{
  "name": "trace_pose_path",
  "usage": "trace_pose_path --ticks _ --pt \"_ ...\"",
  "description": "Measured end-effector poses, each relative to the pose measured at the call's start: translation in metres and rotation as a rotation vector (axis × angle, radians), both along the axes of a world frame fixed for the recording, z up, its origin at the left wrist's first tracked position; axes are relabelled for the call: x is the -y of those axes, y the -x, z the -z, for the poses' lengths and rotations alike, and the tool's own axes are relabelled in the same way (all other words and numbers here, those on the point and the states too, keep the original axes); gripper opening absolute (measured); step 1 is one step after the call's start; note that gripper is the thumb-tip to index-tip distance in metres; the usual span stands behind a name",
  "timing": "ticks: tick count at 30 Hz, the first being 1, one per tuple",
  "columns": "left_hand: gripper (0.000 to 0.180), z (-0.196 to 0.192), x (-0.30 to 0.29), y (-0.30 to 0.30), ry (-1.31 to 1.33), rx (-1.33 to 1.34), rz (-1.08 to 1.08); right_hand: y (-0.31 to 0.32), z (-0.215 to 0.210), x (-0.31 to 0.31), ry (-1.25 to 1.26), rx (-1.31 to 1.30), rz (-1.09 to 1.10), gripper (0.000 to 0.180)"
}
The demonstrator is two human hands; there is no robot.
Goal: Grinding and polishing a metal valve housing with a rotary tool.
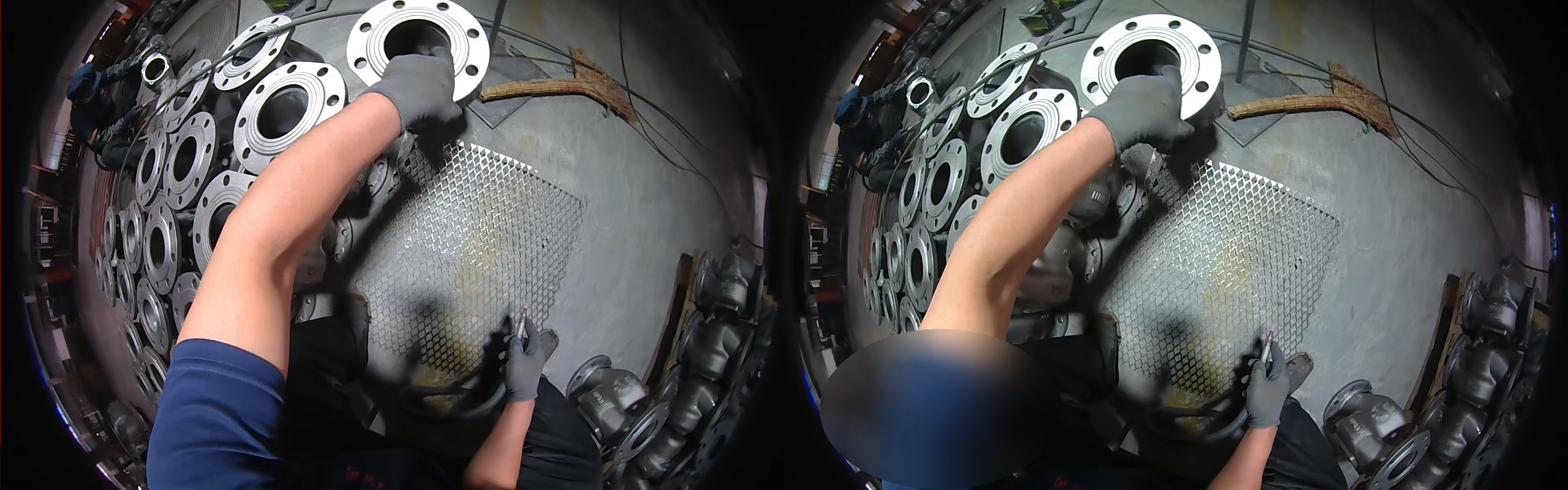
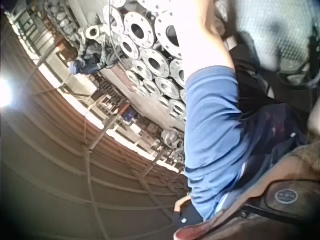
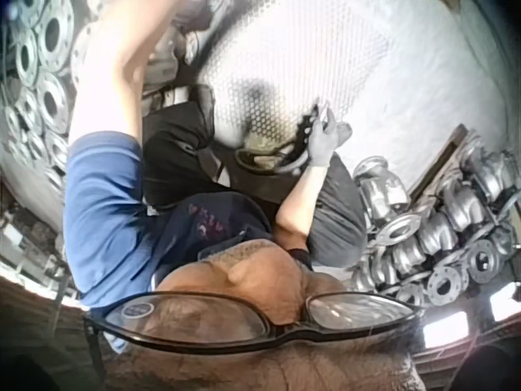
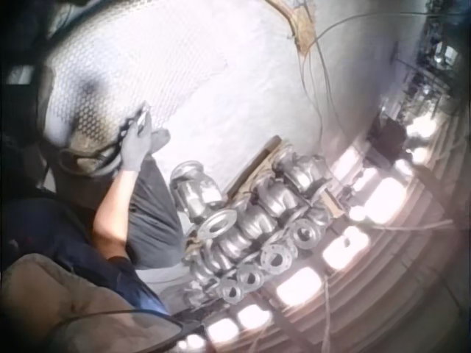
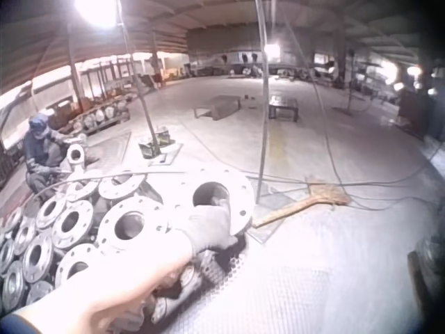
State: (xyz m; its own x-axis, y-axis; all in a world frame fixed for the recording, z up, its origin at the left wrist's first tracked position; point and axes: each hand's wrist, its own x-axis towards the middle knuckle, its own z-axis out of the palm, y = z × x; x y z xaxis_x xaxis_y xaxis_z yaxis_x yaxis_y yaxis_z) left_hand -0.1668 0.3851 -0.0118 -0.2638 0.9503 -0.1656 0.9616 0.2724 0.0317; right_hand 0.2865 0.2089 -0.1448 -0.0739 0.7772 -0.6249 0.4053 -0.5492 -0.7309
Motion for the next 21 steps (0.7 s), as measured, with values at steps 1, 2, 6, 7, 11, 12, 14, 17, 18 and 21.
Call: trace_pose_path --ticks 1,2,6,7,11,12,14,17,18,21 --pt "0.091 0.002 -0.005 0.003 -0.004 0.021 -0.049 0.000 0.001 0.001 0.011 -0.002 0.003 0.055" --pt "0.093 0.005 -0.011 0.005 -0.041 0.003 -0.087 -0.003 0.004 0.003 0.017 0.001 0.011 0.055" --pt "0.104 0.029 -0.040 0.027 -0.198 -0.084 -0.164 -0.004 0.002 0.002 0.031 -0.021 0.030 0.057" --pt "0.106 0.024 -0.047 0.038 -0.093 -0.114 -0.087 -0.001 -0.001 0.002 0.055 -0.004 0.028 0.057" --pt "0.093 0.043 -0.056 0.069 -0.282 -0.195 -0.299 -0.009 0.008 0.002 0.045 0.054 0.023 0.057" --pt "0.089 0.041 -0.048 0.085 -0.264 -0.284 -0.228 -0.011 0.009 0.002 0.006 0.060 0.003 0.056" --pt "0.086 0.044 -0.034 0.154 -0.292 -0.439 -0.025 -0.009 0.015 0.000 -0.022 0.046 -0.030 0.056" --pt "0.082 0.034 -0.029 0.158 -0.314 -0.313 -0.032 -0.024 0.035 0.000 -0.145 0.172 -0.169 0.055" --pt "0.082 0.032 -0.028 0.151 -0.305 -0.313 0.007 -0.031 0.046 0.002 -0.175 0.187 -0.182 0.054" --pt "0.082 0.034 -0.032 0.129 -0.294 -0.305 0.036 -0.005 0.023 -0.002 -0.168 0.164 -0.172 0.053"
